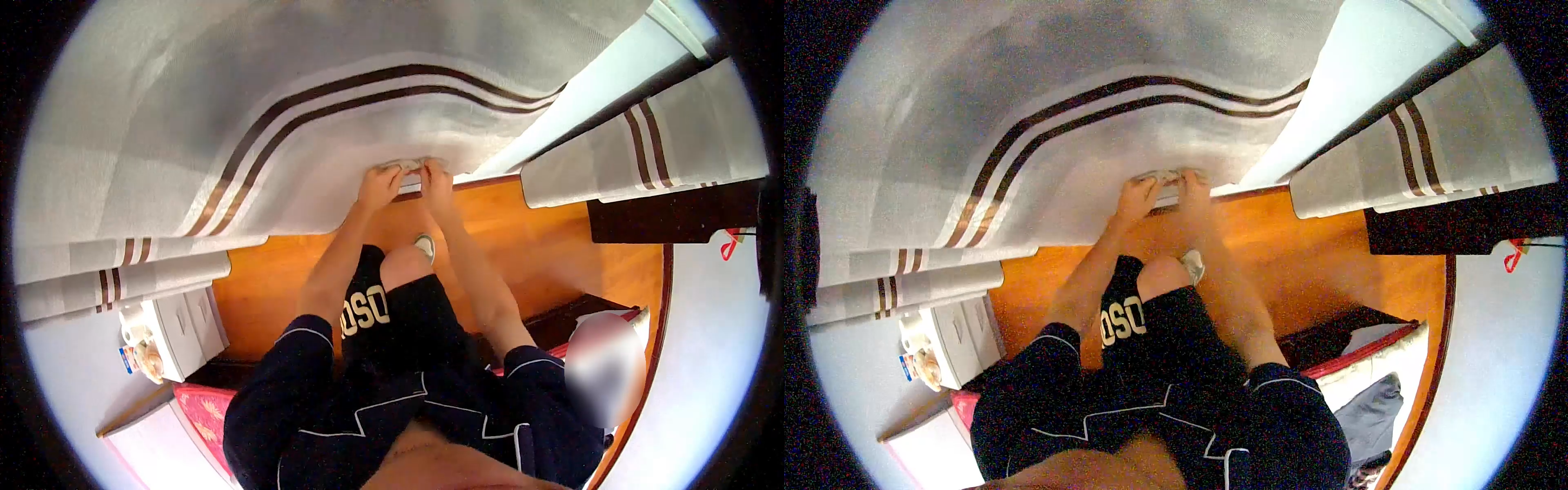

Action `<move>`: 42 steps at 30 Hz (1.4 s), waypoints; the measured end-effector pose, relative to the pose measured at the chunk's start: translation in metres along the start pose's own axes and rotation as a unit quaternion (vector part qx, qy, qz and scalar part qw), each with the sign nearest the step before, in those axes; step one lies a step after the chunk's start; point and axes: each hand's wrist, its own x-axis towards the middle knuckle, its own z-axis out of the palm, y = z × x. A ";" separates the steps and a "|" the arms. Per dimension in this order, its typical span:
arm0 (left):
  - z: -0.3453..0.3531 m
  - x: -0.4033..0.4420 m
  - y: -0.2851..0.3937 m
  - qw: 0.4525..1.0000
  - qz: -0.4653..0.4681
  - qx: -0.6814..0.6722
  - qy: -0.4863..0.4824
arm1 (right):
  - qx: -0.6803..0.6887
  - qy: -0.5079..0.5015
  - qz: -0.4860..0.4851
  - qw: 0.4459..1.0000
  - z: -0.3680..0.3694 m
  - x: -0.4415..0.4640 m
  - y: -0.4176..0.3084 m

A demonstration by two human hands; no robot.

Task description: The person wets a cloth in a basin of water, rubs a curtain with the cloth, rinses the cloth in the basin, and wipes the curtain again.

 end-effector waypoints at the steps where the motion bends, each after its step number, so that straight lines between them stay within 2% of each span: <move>1: 0.001 -0.002 -0.001 0.999 -0.032 0.000 -0.029 | 0.018 0.010 0.005 1.000 0.001 -0.003 -0.001; 3: -0.001 -0.001 0.003 0.996 -0.064 0.001 -0.060 | 0.038 0.020 0.012 0.999 -0.002 -0.002 -0.004; 6: -0.014 0.028 0.039 0.993 -0.084 -0.077 -0.010 | 0.056 0.041 0.002 0.998 -0.031 0.021 -0.023; 8: -0.017 0.060 0.069 0.994 -0.031 -0.085 0.054 | 0.033 0.162 -0.050 0.985 -0.062 0.046 -0.042; 10: -0.024 0.096 0.103 0.986 0.015 -0.107 0.128 | 0.080 0.186 -0.052 0.978 -0.100 0.075 -0.071; 14: -0.045 0.148 0.157 0.986 -0.024 -0.088 0.141 | 0.057 0.256 -0.081 0.962 -0.140 0.119 -0.110; 16: -0.040 0.151 0.161 0.962 -0.013 -0.161 0.222 | 0.064 0.304 -0.105 0.945 -0.138 0.123 -0.112; 17: -0.040 0.139 0.153 0.983 -0.049 -0.091 0.150 | 0.059 0.271 -0.082 0.957 -0.136 0.112 -0.109; 21: 0.005 0.095 0.107 0.979 -0.036 -0.152 0.130 | 0.031 0.231 -0.031 0.972 -0.093 0.067 -0.046; 23: 0.009 0.078 0.100 0.982 -0.038 -0.135 0.123 | 0.092 0.139 0.017 0.986 -0.085 0.053 -0.032; 24: 0.003 0.076 0.101 0.983 -0.037 -0.131 0.126 | 0.097 0.138 0.014 0.986 -0.087 0.053 -0.042; 26: -0.013 0.069 0.102 0.973 -0.107 -0.157 0.127 | 0.082 0.112 -0.022 0.990 -0.086 0.054 -0.063; 28: -0.052 0.060 0.118 0.974 -0.125 -0.123 0.144 | 0.133 0.115 -0.047 0.983 -0.089 0.061 -0.109; 32: -0.130 0.042 0.137 0.951 -0.124 -0.042 0.280 | 0.208 0.057 -0.108 0.971 -0.081 0.073 -0.198; 33: -0.150 0.042 0.143 0.935 -0.125 -0.031 0.330 | 0.216 0.044 -0.144 0.965 -0.081 0.076 -0.223; 34: -0.173 0.045 0.152 0.932 -0.128 -0.018 0.338 | 0.223 0.033 -0.179 0.958 -0.080 0.079 -0.245; 36: -0.216 0.054 0.164 0.915 -0.087 0.000 0.393 | 0.250 0.016 -0.185 0.950 -0.075 0.085 -0.282; 40: -0.263 0.071 0.147 0.915 -0.086 0.021 0.393 | 0.278 0.026 -0.206 0.938 -0.054 0.105 -0.325; 42: -0.273 0.086 0.126 0.921 -0.096 -0.068 0.371 | 0.242 0.015 -0.165 0.956 -0.038 0.122 -0.328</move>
